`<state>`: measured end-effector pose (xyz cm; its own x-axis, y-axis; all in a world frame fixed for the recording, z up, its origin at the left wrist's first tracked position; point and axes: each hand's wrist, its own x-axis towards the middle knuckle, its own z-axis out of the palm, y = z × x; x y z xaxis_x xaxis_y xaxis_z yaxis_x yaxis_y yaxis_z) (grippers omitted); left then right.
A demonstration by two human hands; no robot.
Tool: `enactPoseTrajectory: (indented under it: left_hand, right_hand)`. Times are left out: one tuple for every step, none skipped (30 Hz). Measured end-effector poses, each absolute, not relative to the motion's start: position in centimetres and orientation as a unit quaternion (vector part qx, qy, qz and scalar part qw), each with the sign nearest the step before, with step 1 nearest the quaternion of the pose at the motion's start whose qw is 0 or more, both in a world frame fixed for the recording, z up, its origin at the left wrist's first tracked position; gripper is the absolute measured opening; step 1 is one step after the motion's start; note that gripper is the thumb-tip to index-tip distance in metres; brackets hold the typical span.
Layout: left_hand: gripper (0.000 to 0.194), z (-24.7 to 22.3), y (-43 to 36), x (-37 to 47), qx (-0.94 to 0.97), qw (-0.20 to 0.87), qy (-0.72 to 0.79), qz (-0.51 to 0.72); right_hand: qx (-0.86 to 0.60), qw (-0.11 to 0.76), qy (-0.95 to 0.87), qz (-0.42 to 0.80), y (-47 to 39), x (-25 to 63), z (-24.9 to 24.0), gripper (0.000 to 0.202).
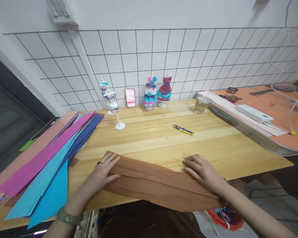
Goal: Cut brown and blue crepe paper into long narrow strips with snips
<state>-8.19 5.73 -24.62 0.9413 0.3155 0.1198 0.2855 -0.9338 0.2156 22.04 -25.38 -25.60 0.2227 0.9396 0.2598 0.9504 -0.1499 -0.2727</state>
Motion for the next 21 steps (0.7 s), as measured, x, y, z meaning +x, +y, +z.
enactPoseTrajectory:
  left_hand:
    - [0.057,-24.9,5.8,-7.9,0.981,0.100,0.149,0.067]
    - [0.056,-25.0,5.8,-7.7,0.982,0.102,0.149,0.062]
    - [0.054,-25.1,5.9,-7.6,0.981,0.104,0.150,0.059]
    - [0.053,-25.0,5.9,-7.6,0.981,0.109,0.150,0.059]
    - [0.051,-24.8,5.9,-7.6,0.980,0.115,0.151,0.060]
    - [0.048,-24.6,5.9,-7.6,0.979,0.122,0.152,0.060]
    - [0.046,-24.3,6.0,-7.6,0.978,0.129,0.153,0.060]
    - [0.042,-24.1,6.0,-7.6,0.977,0.136,0.153,0.059]
    - [0.038,-23.9,6.0,-7.5,0.976,0.142,0.153,0.057]
    - [0.034,-23.7,6.1,-7.4,0.976,0.147,0.152,0.056]
    - [0.029,-23.7,6.2,-7.3,0.975,0.151,0.152,0.055]
    - [0.024,-23.6,6.3,-7.3,0.975,0.153,0.153,0.059]
    - [0.020,-23.6,6.5,-7.3,0.974,0.153,0.156,0.065]
    - [0.018,-23.6,6.6,-7.3,0.973,0.151,0.160,0.073]
    - [0.018,-23.5,6.8,-7.4,0.972,0.147,0.164,0.080]
    - [0.019,-23.4,7.0,-7.4,0.972,0.143,0.166,0.085]
    - [0.020,-23.2,7.1,-7.5,0.972,0.140,0.167,0.086]
    - [0.021,-23.0,7.3,-7.4,0.972,0.141,0.168,0.085]
    - [0.023,-22.8,7.5,-7.3,0.971,0.145,0.169,0.084]
    - [0.026,-22.5,7.8,-7.1,0.970,0.149,0.173,0.086]
    - [0.029,-22.4,8.1,-6.8,0.968,0.153,0.179,0.091]
  right_hand:
    - [-0.758,0.205,-0.620,-0.008,-25.7,21.9,-26.0,0.028]
    - [-0.757,0.216,-0.616,0.004,-26.0,21.8,-26.1,0.028]
    - [-0.756,0.222,-0.615,0.020,-26.3,21.7,-26.2,0.027]
    - [-0.754,0.222,-0.617,0.038,-26.6,21.5,-26.0,0.028]
    - [-0.751,0.218,-0.620,0.057,-26.8,21.2,-25.7,0.029]
    - [-0.748,0.210,-0.624,0.077,-26.9,21.0,-25.4,0.029]
    - [-0.744,0.202,-0.629,0.098,-26.9,20.7,-25.0,0.028]
    - [-0.739,0.194,-0.634,0.120,-26.7,20.4,-24.6,0.026]
    - [-0.734,0.189,-0.637,0.141,-26.5,20.2,-24.2,0.025]
    - [-0.729,0.185,-0.639,0.158,-26.2,20.1,-23.8,0.026]
    - [-0.727,0.183,-0.640,0.170,-25.8,20.2,-23.5,0.028]
    - [-0.727,0.182,-0.639,0.175,-25.4,20.4,-23.2,0.030]
    - [-0.729,0.182,-0.637,0.172,-24.9,20.7,-22.9,0.031]
    - [-0.732,0.181,-0.636,0.165,-24.4,21.1,-22.7,0.033]
    - [-0.735,0.179,-0.636,0.153,-23.8,21.6,-22.5,0.034]
    - [-0.736,0.178,-0.638,0.138,-23.1,22.2,-22.3,0.035]
    - [-0.735,0.176,-0.643,0.122,-22.3,22.8,-22.1,0.034]
    - [-0.731,0.173,-0.652,0.105,-21.5,23.3,-22.0,0.034]
    - [-0.725,0.168,-0.662,0.086,-20.5,23.7,-21.9,0.034]
    - [-0.719,0.164,-0.673,0.067,-19.5,24.0,-21.9,0.034]
    - [-0.710,0.161,-0.683,0.049,-18.4,24.2,-21.8,0.034]
